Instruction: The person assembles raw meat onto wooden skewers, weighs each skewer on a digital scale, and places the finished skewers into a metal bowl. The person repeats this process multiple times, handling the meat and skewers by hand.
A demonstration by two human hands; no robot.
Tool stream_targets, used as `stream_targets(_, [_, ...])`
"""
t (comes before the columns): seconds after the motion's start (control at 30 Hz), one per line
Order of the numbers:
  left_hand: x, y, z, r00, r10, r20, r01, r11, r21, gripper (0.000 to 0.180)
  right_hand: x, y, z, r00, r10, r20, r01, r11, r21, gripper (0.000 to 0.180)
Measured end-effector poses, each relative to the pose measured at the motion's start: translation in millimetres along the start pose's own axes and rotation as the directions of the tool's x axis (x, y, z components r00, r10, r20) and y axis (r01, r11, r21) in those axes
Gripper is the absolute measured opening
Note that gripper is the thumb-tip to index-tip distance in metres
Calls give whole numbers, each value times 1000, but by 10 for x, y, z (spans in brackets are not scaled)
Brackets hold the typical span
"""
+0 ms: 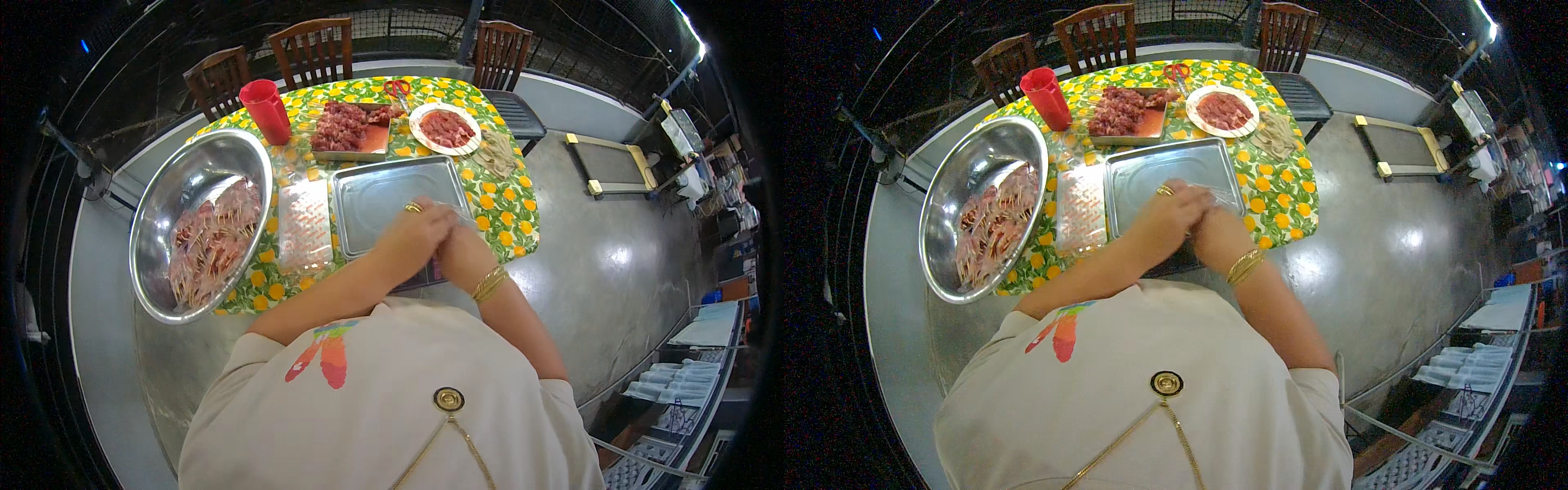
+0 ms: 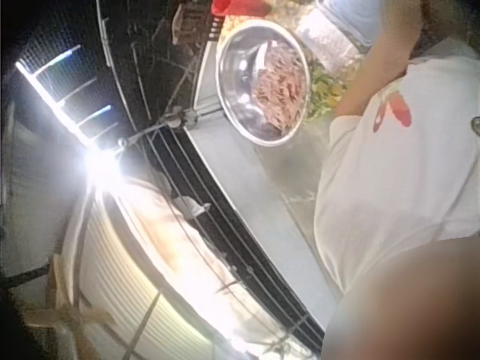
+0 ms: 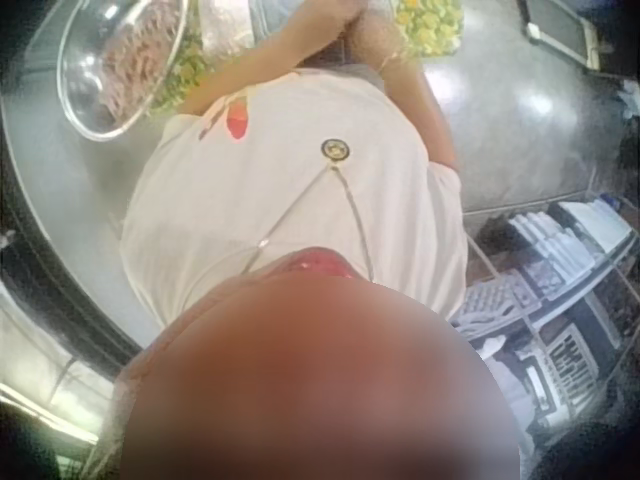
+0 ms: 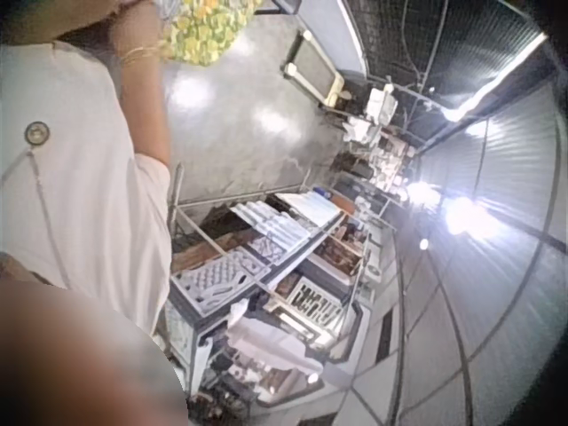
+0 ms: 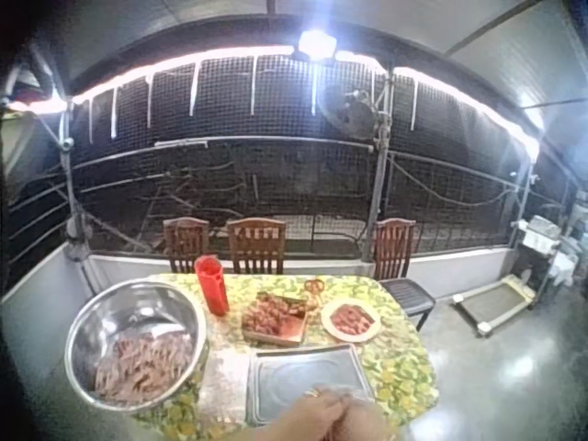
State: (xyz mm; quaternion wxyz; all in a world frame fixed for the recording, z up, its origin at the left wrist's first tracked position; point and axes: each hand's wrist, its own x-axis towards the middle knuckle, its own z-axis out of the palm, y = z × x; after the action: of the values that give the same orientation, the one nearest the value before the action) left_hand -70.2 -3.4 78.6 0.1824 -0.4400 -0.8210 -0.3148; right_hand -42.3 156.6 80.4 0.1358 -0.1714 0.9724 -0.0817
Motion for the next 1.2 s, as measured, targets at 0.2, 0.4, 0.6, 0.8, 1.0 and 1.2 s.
stream_targets(0.2, [14, -587, -433, 981, -158, -117, 168, 982, 81, 35, -26, -400, -171, 800, -220, -558, 146, 974, -174, 26])
stream_targets(0.4, [73, -773, -646, 954, -185, -235, 211, 973, 91, 39, 322, 159, -188, 581, -83, -810, 185, 982, 32, 21])
stream_targets(0.6, [-70, -900, -898, 891, -339, -301, 391, 911, 132, 47, 991, 1892, 382, 704, 333, -627, -155, 934, 321, 32])
stream_targets(0.8, [26, -648, -714, 863, -389, -322, 464, 863, 202, 46, 2195, 3474, 615, 832, 387, -397, -420, 908, 6, 77])
stream_targets(1.0, [318, -579, -385, 877, -401, -264, 470, 830, 302, 47, 2858, 4075, 875, 899, 404, -172, -407, 913, 15, 74])
stream_targets(1.2, [212, -593, -469, 743, -529, -410, 662, 668, 339, 49, 1786, 3579, 1411, 833, 380, -402, -408, 913, 19, 37])
